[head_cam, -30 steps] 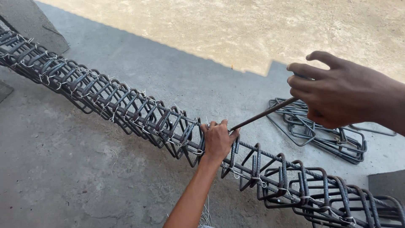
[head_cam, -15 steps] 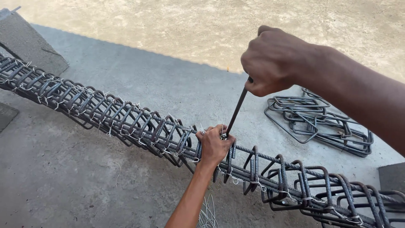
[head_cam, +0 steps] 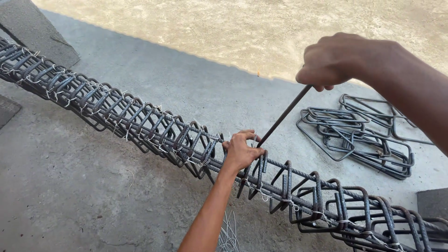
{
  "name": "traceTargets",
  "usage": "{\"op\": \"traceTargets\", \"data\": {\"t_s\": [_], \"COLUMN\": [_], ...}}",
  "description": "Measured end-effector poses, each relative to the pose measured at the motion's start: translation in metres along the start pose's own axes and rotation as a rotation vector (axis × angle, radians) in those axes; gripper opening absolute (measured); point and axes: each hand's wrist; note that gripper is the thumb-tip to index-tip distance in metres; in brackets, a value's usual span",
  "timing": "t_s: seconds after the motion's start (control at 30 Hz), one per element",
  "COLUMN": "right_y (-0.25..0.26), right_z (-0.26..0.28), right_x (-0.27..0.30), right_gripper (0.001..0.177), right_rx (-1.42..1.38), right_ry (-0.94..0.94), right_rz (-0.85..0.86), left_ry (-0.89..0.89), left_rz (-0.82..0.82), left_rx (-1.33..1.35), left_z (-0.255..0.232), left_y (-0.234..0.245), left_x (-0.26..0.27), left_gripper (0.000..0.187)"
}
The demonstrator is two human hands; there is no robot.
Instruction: Tying metal stirrups to longitudinal rebar rods using wire and a twisting tool to assemble a reinforcement cage.
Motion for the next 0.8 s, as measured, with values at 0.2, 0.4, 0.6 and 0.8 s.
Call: {"op": "traceTargets", "data": {"t_s": [0.2,0.4,0.6,0.8], "right_y": [0.007,0.001,-0.025,-0.03], "right_z": [0.002,-0.006,-0.016,-0.014], "right_x": [0.019,0.018,0.021,0.034], "right_gripper": [0.06,0.055,0.057,0.054], "right_rx": [-0.261,-0.364,-0.201,-0.297], "right_ry": [-0.1,-0.079,-0.013,0.004], "right_rz": [0.199,0.271,-0.13,-0.222], "left_ry": [-0.024,0.019,0.094,0.033], "left_rz": [0.006,0.085,0.367,0.385], "left_rx": [-0.011,0.022,0.187,0.108], "left_z": [-0.003,-0.001,0.003,-0.005], "left_y": [0.006,0.013,0.043,0.046], "left_x": [0.003,-0.001,-0.015,-0.015], "left_gripper": [0.028,0.033,0.045,0.045]}}
Point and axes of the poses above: each hand's wrist, its own x-axis away from the middle knuckle, its own y-axis out of the back of the hand, z = x × y, and after that the axes turned 4 degrees about y, right-handed
